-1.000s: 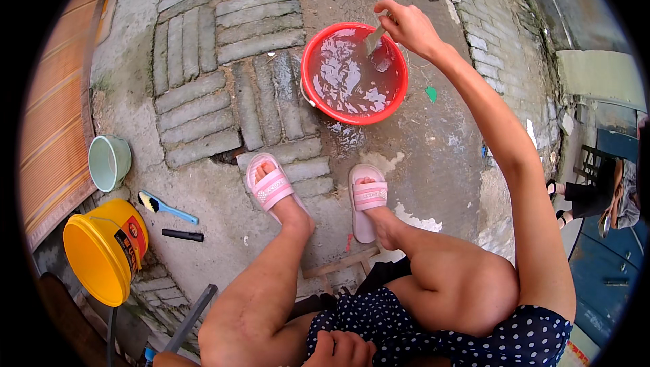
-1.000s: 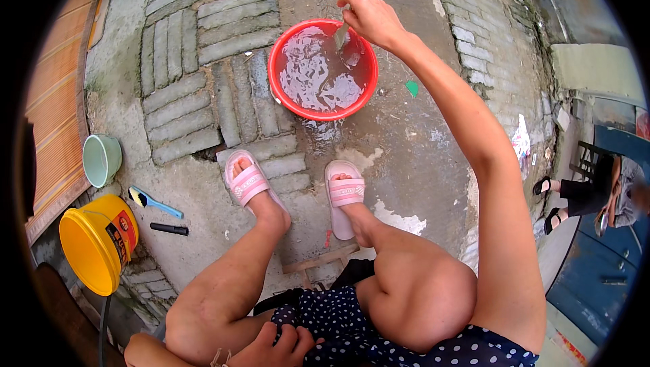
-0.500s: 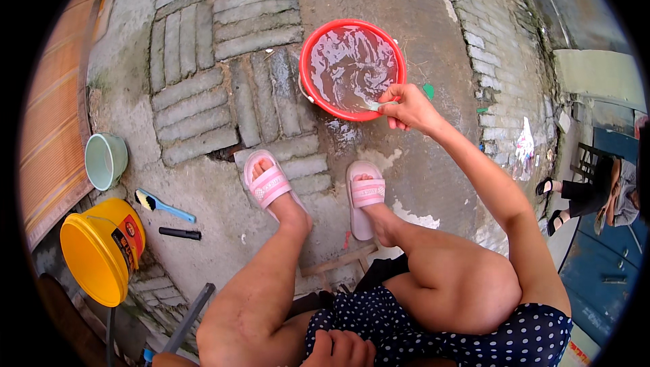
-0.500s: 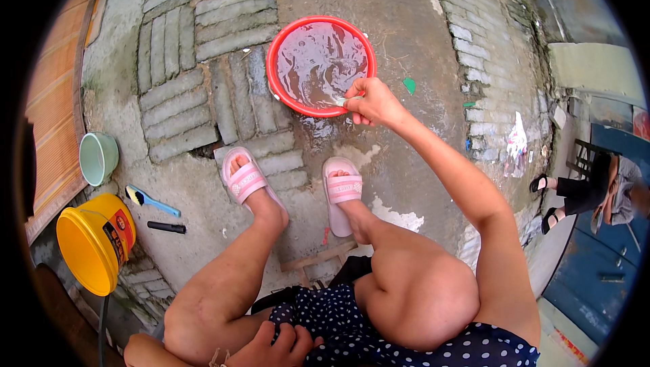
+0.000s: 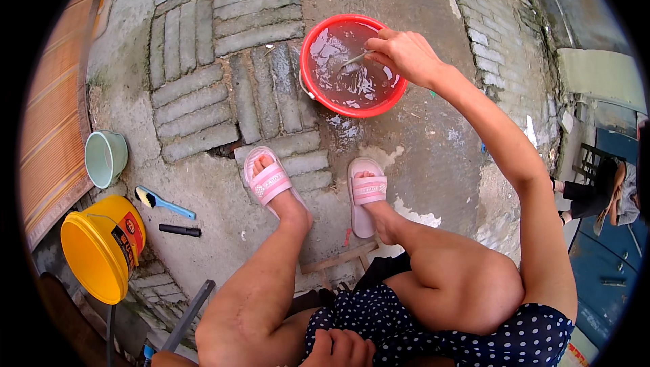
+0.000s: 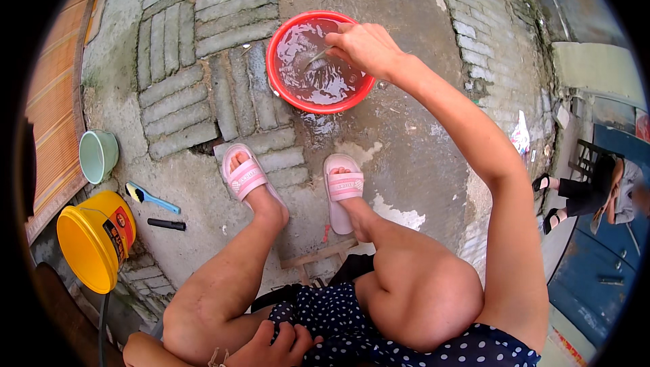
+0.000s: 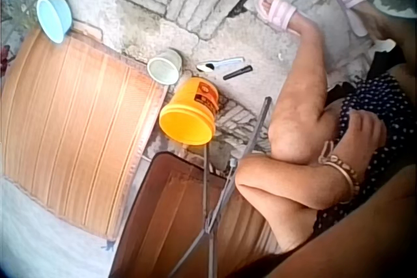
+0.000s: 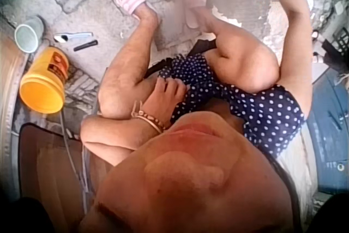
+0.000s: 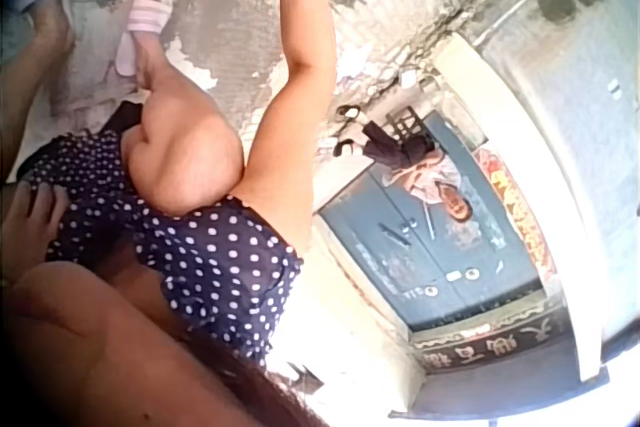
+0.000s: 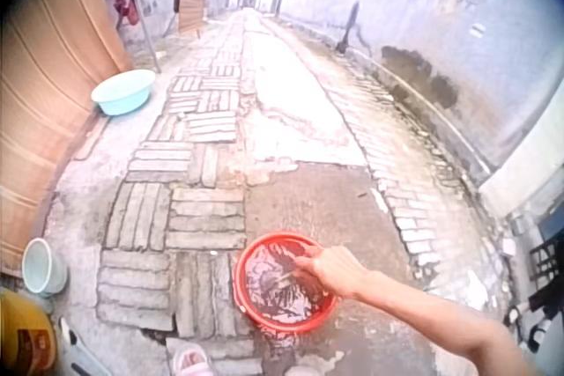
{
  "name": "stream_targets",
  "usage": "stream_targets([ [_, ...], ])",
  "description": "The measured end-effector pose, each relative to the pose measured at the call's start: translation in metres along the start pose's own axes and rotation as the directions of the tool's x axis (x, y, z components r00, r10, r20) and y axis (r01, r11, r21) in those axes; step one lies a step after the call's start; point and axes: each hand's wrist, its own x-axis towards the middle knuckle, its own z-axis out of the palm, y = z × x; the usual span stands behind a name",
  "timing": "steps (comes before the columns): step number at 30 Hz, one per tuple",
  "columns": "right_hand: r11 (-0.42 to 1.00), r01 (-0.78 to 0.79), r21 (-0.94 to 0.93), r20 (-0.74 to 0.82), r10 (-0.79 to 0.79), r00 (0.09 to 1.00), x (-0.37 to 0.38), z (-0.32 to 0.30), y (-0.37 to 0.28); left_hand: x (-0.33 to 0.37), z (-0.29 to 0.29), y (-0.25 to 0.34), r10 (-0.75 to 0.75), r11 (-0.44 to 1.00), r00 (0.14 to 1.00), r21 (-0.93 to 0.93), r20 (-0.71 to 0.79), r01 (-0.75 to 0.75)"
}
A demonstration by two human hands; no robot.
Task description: The person washes the inside and outside of a red bucket using a brush and water.
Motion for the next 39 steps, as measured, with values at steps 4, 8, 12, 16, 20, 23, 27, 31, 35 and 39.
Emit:
stream_targets([
  [4, 0.985, 0.063, -0.158, 0.017, -0.061, 0.998, -0.002, -0.009, 0.03, -0.001, 0.002, 0.002, -0.001, 1.0, 1.0, 0.008, 0.009, 0.001],
  [8, 0.949, 0.101, -0.299, 0.082, -0.079, 0.993, -0.021, -0.008, 0.047, -0.003, 0.001, 0.004, -0.006, 1.0, 1.0, 0.016, 0.018, 0.005],
  [12, 0.956, 0.07, -0.286, 0.221, -0.005, 0.975, -0.046, 0.0, 0.02, 0.001, -0.002, 0.002, -0.014, 1.0, 0.999, -0.008, 0.031, 0.014],
  [16, 0.989, -0.095, -0.117, 0.412, 0.136, 0.901, -0.056, 0.007, -0.033, 0.004, -0.003, 0.0, -0.013, 1.0, 0.999, -0.006, 0.033, 0.013],
  [20, 0.923, -0.241, 0.299, 0.355, 0.126, 0.926, -0.032, 0.023, -0.057, -0.001, 0.001, -0.002, 0.016, 0.999, 1.0, -0.042, 0.0, -0.016],
  [23, 0.613, -0.523, 0.592, 0.479, 0.254, 0.84, 0.005, 0.02, -0.068, 0.001, -0.002, -0.001, -0.009, 0.999, 0.999, -0.052, 0.038, 0.011],
  [27, -0.037, -0.639, 0.768, 0.604, 0.371, 0.705, 0.054, 0.006, -0.056, 0.005, -0.004, -0.006, 0.002, 0.999, 1.0, -0.037, 0.003, -0.002],
  [31, -0.475, -0.381, 0.793, 0.603, 0.532, 0.594, 0.058, 0.012, -0.002, 0.005, -0.001, -0.008, 0.005, 0.999, 1.0, -0.045, 0.03, -0.004],
  [35, -0.304, -0.48, 0.823, 0.558, 0.59, 0.583, 0.021, 0.017, 0.029, 0.001, -0.002, 0.001, -0.003, 0.999, 0.999, -0.037, 0.034, 0.005],
  [39, 0.712, -0.551, 0.436, 0.176, 0.533, 0.828, -0.002, 0.016, 0.031, 0.002, -0.004, 0.001, 0.016, 1.0, 0.999, -0.01, 0.05, -0.015],
])
